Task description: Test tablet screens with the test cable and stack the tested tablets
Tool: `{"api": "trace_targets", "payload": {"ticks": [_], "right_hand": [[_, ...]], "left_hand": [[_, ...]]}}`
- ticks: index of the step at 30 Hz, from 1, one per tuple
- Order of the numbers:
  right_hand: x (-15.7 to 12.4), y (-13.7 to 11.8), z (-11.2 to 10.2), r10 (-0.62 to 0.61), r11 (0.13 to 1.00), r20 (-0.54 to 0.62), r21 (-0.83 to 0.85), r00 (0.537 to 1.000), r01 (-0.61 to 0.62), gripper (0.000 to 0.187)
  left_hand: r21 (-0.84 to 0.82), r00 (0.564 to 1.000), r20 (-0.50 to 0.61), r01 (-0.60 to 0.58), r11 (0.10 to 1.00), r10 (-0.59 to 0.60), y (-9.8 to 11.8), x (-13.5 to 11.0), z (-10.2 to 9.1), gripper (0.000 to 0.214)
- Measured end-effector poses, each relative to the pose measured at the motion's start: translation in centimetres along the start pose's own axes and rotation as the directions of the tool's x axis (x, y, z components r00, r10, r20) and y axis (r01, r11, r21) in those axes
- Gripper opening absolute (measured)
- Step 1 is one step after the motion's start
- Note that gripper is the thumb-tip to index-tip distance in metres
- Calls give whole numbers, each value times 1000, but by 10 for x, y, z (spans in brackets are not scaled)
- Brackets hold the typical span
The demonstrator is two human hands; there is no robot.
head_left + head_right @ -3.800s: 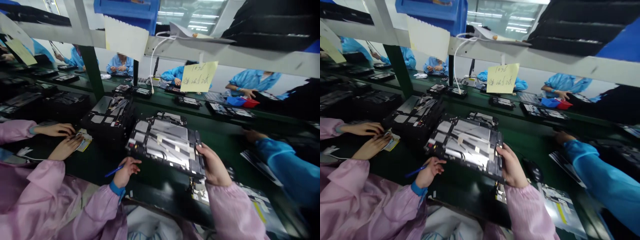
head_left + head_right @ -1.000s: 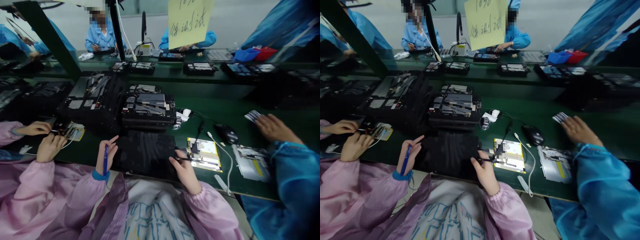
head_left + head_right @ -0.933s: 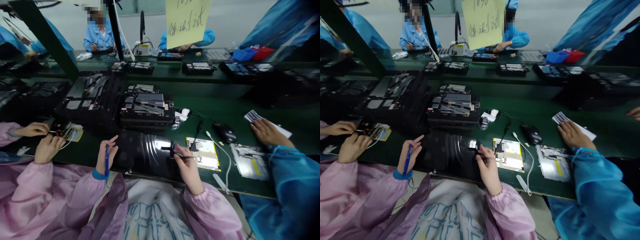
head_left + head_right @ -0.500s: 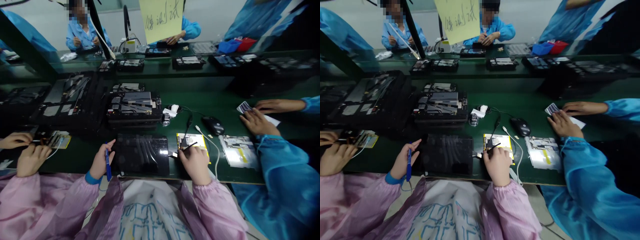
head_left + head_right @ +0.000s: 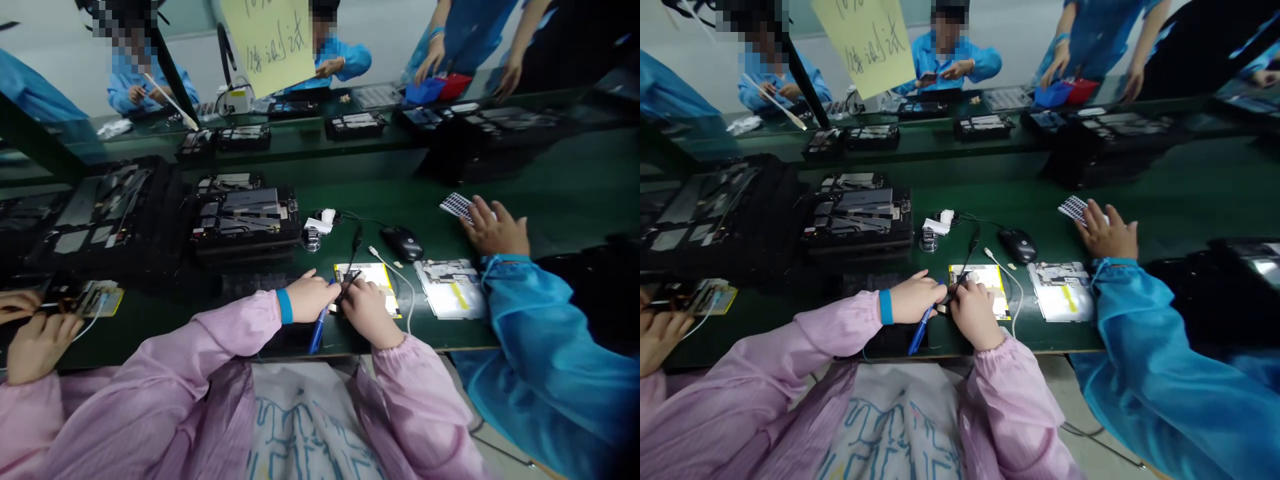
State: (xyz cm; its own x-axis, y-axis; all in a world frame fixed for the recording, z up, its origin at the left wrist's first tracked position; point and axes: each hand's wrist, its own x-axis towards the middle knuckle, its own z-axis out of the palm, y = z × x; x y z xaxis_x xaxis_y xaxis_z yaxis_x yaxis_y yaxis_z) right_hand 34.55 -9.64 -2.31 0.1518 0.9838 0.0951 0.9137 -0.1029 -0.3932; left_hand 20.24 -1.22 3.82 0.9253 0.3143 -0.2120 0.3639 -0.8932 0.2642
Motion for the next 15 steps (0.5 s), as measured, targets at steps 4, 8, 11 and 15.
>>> {"api": "trace_targets", "payload": {"ticks": [4,8,11,15], "right_hand": [[3,5,6,-20,998,-4,56,1000,20,20],[7,14,5,-43,988,-2,151,999,43,16],[10,16,3,-29,982,4,186,1000,28,14],[11,16,1,24,981,19,192,1000,-27,13]], "left_hand": [[-9,998,35,-59,998,59,-13,13,8,7],[-147,994,-75,-87,985,77,-22,10,10,12],[-211,989,-116,-118,970,95,-26,10,12,16],[-275,988,-113,-134,952,107,-30,7,14,19]]}}
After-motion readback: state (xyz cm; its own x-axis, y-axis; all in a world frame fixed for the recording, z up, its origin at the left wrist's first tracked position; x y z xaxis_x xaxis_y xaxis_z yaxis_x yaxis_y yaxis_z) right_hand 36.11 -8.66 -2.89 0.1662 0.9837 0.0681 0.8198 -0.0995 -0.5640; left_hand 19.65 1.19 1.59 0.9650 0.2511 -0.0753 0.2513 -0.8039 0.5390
